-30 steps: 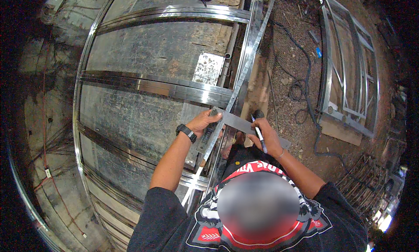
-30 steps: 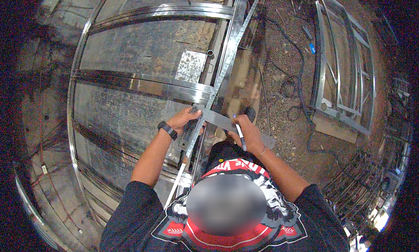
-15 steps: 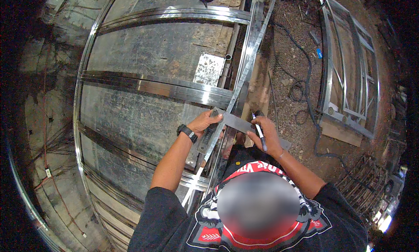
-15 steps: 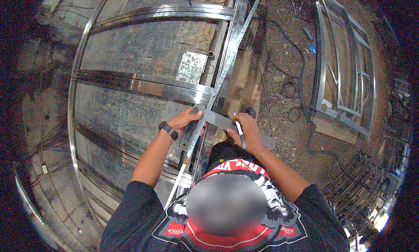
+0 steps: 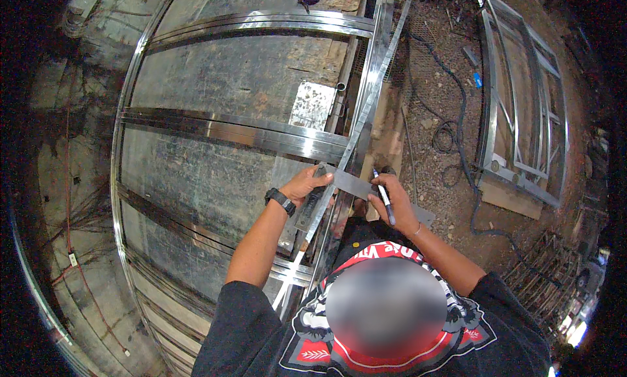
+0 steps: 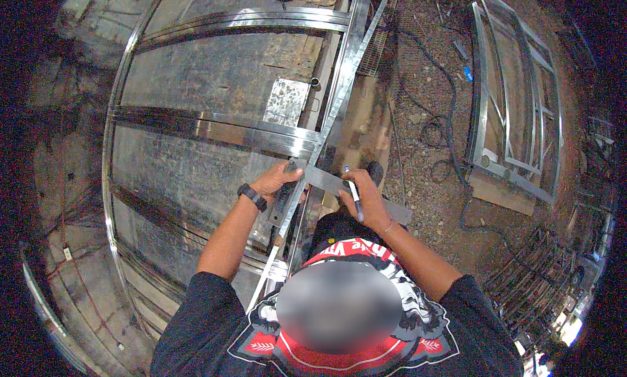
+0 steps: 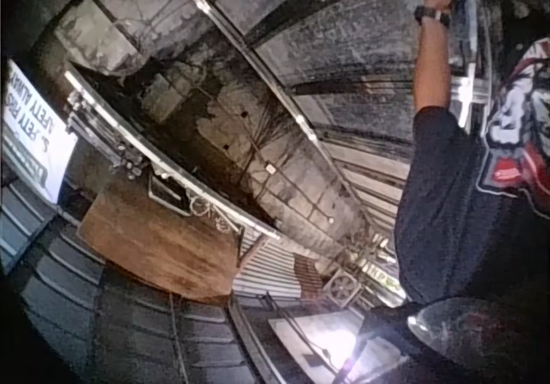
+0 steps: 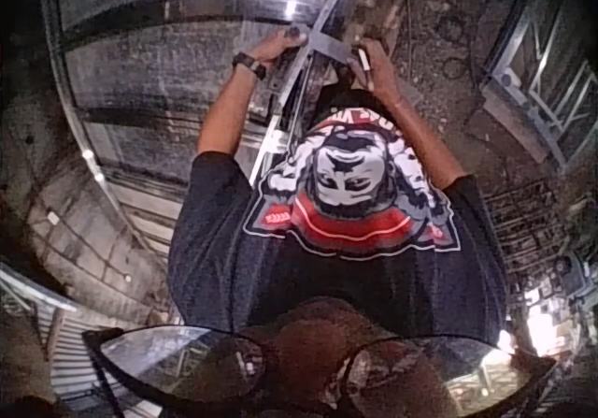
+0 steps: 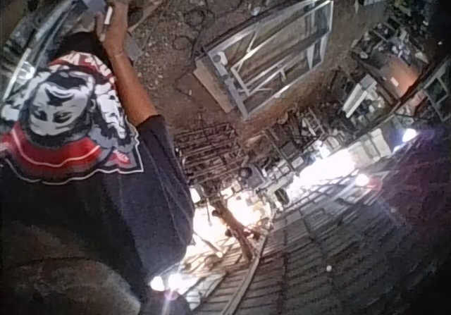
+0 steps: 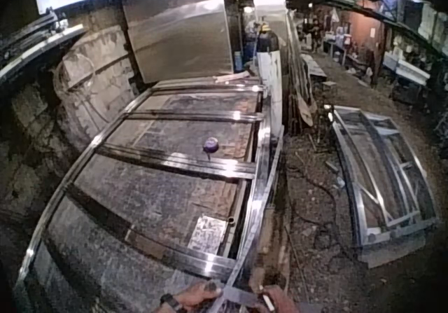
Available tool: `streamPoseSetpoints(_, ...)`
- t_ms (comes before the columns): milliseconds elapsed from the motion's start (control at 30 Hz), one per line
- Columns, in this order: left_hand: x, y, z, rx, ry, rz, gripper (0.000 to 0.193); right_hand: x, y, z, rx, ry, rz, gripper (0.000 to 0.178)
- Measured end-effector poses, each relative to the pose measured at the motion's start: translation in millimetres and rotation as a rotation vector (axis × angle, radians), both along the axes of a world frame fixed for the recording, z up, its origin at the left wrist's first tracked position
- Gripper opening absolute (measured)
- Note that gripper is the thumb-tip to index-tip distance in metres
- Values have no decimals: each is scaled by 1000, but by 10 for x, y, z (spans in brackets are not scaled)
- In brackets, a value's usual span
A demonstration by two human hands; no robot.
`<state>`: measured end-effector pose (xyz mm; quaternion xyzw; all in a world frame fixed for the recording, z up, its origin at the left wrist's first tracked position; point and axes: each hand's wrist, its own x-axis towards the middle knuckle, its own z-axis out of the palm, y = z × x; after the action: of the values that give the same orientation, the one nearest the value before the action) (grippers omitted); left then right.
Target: The person measures and marks metal frame components using a try square and a tape measure. They place the try square on the frame, mark lines with a marker, then switch to a tape measure to measure lengths and mark additional points on the frame.
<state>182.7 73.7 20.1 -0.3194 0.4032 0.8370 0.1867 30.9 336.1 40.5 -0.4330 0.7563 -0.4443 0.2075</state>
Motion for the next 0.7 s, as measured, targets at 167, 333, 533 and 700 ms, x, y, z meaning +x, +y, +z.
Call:
streamPoseSetpoints(167, 6, 21, 8, -13, -20, 7, 36, 6, -73, 108, -4, -239, -86, 29)
streamPoseSetpoints(333, 14, 20, -15, -26, -14, 0, 36, -22, -414, 209, -1, -697, -100, 26)
streamPoseSetpoints(533, 0, 5, 9, -13, -20, -12, 39, -16, -570, 1, -74, -696, -64, 27)
streamPoseSetpoints(700, 30, 9, -31, -13, -23, 6, 41, -40, -577, 21, -45, -636, -10, 26)
